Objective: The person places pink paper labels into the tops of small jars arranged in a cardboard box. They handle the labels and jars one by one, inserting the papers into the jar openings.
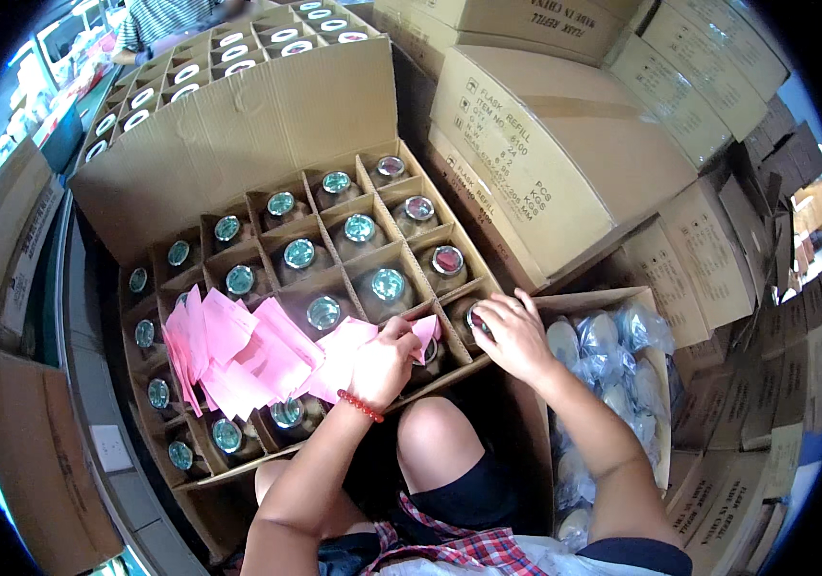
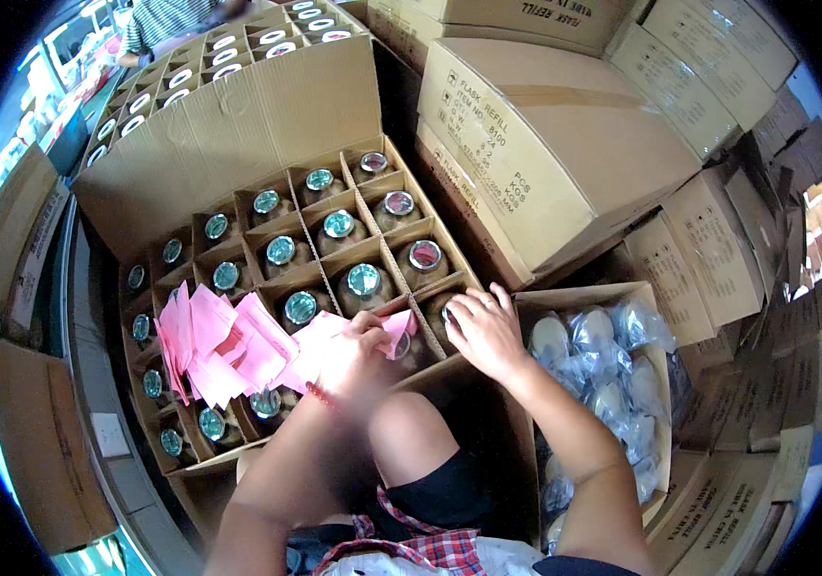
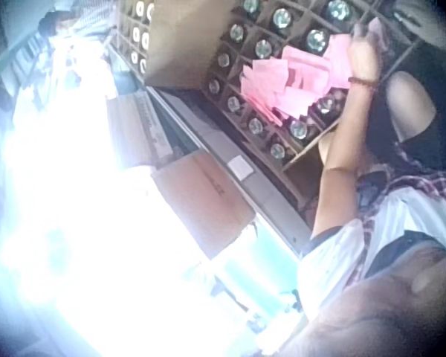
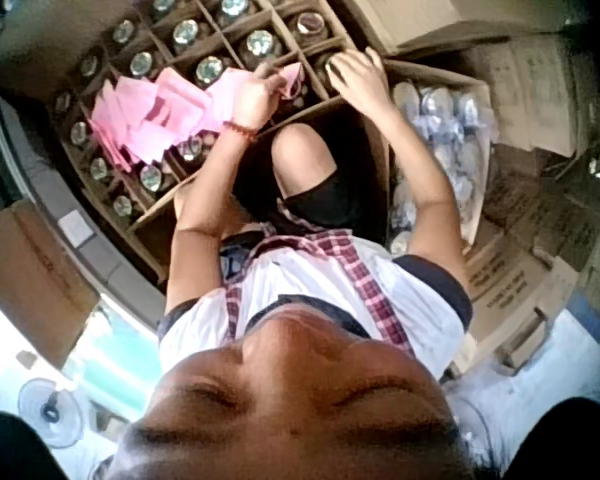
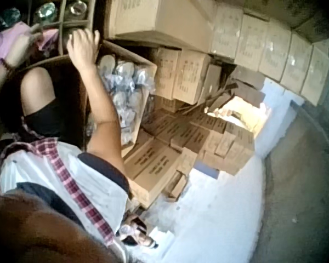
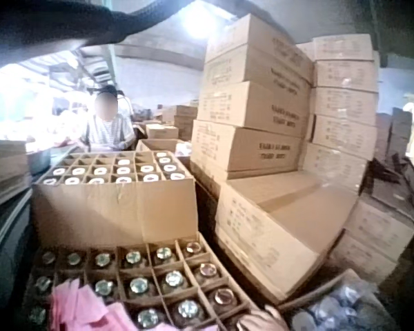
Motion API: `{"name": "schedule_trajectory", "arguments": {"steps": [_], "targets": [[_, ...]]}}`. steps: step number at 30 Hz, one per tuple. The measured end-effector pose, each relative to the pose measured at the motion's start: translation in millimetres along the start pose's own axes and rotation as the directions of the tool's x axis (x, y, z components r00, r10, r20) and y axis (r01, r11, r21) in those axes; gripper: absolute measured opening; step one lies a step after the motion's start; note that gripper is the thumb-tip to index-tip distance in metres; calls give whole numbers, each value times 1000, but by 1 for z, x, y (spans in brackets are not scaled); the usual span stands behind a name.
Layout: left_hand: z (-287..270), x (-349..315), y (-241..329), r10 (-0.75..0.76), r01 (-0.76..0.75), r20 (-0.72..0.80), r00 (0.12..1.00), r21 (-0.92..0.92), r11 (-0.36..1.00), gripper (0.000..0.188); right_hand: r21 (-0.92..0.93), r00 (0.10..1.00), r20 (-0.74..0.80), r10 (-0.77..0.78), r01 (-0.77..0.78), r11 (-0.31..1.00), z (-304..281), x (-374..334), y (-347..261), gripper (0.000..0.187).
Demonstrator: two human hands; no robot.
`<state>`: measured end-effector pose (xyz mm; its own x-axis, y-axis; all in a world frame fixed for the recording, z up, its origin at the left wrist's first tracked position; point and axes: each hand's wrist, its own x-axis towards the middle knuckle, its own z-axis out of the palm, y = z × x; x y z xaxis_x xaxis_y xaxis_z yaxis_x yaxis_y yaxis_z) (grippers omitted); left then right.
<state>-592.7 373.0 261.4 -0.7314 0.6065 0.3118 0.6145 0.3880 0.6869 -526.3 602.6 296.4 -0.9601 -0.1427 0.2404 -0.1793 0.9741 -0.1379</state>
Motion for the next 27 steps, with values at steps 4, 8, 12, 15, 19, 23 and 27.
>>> {"name": "schedule_trajectory", "arguments": {"steps": [4,8,12,15,19,23,27], "targets": [[5,-7,8,-75,45,126,989,223,974,8,400,996,9,-89,78,913,-15,4,-46,32],[7,-3,14,-62,-41,326,943,299,953,11,261,965,120,-232,194,946,4,4,-55,48],[-18,-11,16,-37,2,368,929,96,995,22,178,946,183,-269,237,955,4,6,-65,58],[-54,-7,29,-41,22,336,941,60,998,27,124,926,241,-289,266,956,4,7,-69,56],[-84,-7,-20,-59,93,-150,987,230,969,23,93,932,208,-296,282,955,22,9,-73,56],[-94,-13,-37,-399,322,90,912,446,835,52,6,917,291,-272,282,959,32,27,-77,63],[-76,-4,-23,-447,337,81,891,543,769,41,-6,915,290,-281,295,955,32,29,-74,55]]}}
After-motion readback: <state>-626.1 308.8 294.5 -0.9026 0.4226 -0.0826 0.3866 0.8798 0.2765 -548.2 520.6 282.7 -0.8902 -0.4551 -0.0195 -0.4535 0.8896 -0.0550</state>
